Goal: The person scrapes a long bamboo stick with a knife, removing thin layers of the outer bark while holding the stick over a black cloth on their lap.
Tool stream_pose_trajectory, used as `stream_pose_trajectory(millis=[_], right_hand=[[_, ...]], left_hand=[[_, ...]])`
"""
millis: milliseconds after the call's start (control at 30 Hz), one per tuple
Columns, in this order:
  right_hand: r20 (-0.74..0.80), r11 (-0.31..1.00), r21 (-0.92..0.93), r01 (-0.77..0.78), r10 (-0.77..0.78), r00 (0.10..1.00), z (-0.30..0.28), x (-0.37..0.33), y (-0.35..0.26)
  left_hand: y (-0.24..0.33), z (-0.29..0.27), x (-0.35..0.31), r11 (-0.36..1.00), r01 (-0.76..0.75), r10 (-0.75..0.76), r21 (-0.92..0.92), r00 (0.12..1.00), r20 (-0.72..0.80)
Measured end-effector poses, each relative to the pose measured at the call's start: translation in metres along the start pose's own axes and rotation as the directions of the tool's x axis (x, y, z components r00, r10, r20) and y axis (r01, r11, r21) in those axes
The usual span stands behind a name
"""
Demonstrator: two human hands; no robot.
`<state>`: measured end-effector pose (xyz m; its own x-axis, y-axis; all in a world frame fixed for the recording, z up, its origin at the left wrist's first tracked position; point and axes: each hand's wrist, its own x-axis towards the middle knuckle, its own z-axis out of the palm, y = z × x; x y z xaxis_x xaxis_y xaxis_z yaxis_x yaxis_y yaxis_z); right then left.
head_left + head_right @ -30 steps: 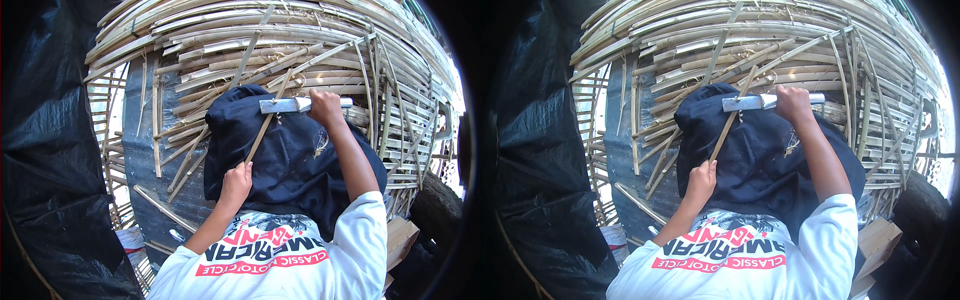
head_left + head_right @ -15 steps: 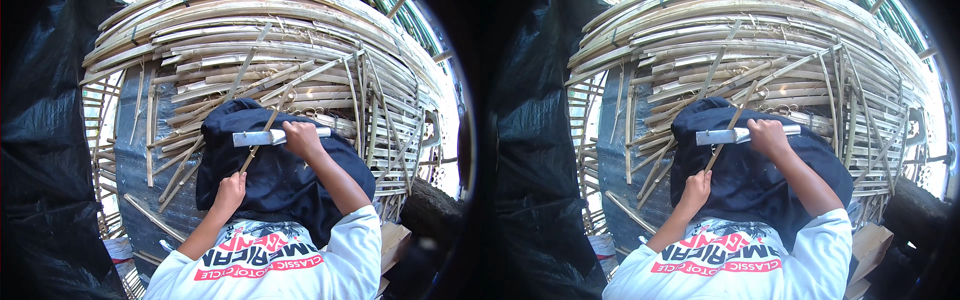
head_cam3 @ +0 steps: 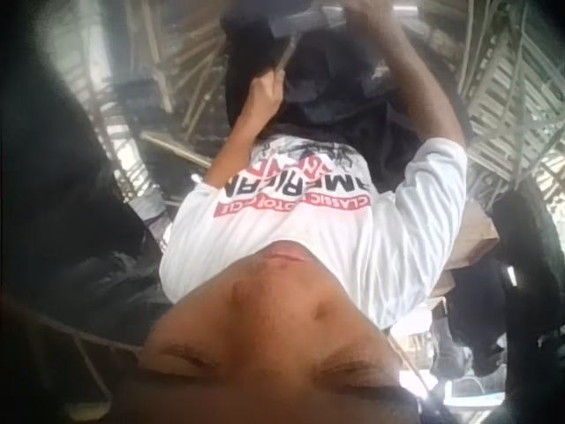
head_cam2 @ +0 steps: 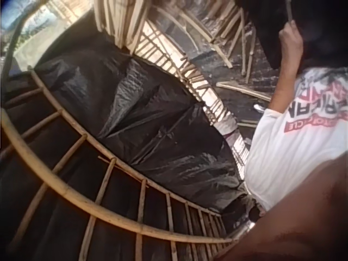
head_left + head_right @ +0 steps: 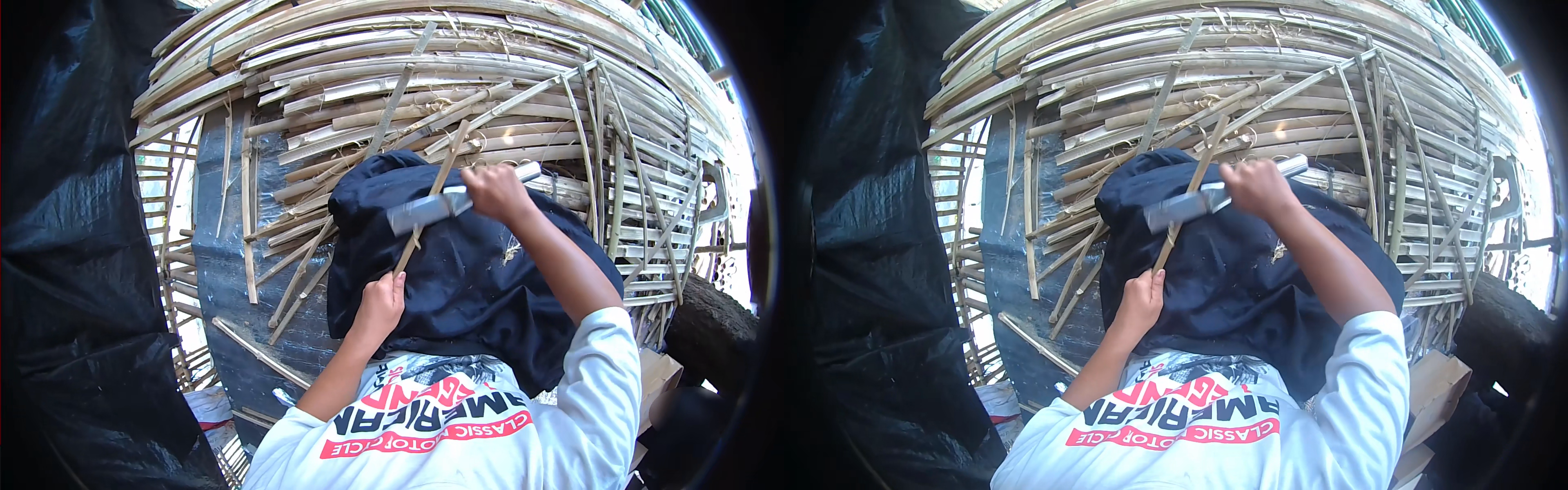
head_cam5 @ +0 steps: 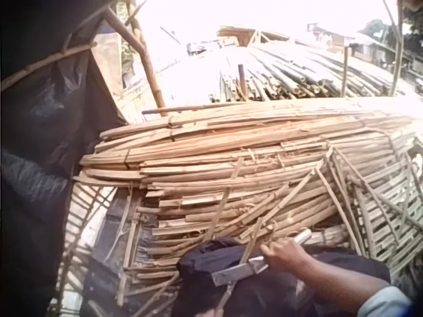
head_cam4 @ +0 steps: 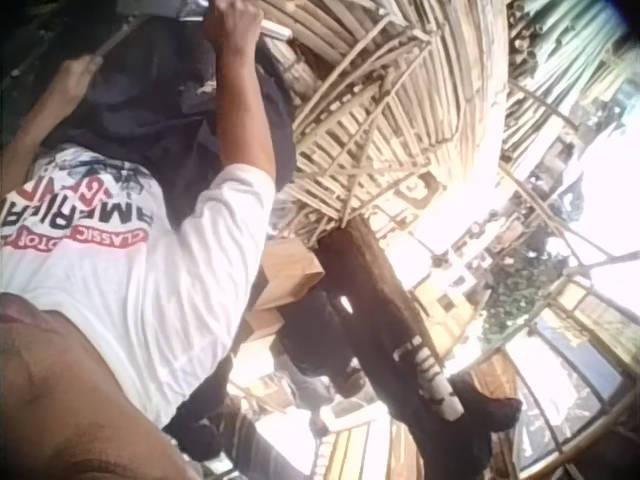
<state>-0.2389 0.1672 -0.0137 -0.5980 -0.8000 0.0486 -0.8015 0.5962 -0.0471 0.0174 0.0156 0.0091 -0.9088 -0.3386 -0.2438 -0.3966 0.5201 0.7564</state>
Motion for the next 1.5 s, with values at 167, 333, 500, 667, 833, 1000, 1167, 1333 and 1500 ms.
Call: stream_pose_trajectory(millis=[167,333,500,667,833,1000,1167,1333,1500], right_hand=[[-0.052,0.886,-0.066,-0.46,0.457,0.888,-0.023,0.003,0.091],[0.018,0.831,0.149,-0.535,0.539,0.842,-0.029,-0.041,0.05],[0.071,0.495,0.726,-0.477,0.635,0.769,-0.029,-0.075,0.021],[0.115,0.642,0.699,-0.315,0.335,0.935,-0.039,-0.073,-0.025],[0.089,0.875,0.466,-0.132,0.102,0.991,-0.025,-0.056,-0.039],[-0.054,0.956,0.292,-0.022,0.039,0.998,0.007,-0.038,0.008],[-0.117,0.98,0.197,0.035,-0.012,0.993,0.005,-0.019,0.017],[-0.081,0.968,0.251,-0.007,0.028,0.996,-0.011,-0.033,-0.013],[-0.076,0.94,0.245,-0.236,0.262,0.962,0.001,-0.019,0.02]], left_hand=[[-0.003,0.011,-0.006,0.995,-0.098,0.098,0.013,0.994,-0.045],[-0.009,-0.002,-0.001,0.982,-0.018,0.028,-0.187,0.998,0.05],[-0.018,-0.03,0.004,0.681,0.579,-0.317,-0.448,0.785,0.533],[-0.023,-0.036,0.004,0.574,0.734,-0.365,-0.363,0.626,0.689],[-0.019,-0.014,-0.004,0.796,0.472,-0.299,-0.379,0.851,0.432],[-0.021,-0.01,-0.003,0.824,0.442,-0.299,-0.355,0.871,0.39],[-0.012,-0.006,0.001,0.784,0.481,-0.333,-0.393,0.86,0.388],[-0.026,0.004,-0.005,0.862,0.357,-0.262,-0.359,0.922,0.286],[-0.022,0.0,-0.003,0.848,0.373,-0.271,-0.377,0.916,0.295]])
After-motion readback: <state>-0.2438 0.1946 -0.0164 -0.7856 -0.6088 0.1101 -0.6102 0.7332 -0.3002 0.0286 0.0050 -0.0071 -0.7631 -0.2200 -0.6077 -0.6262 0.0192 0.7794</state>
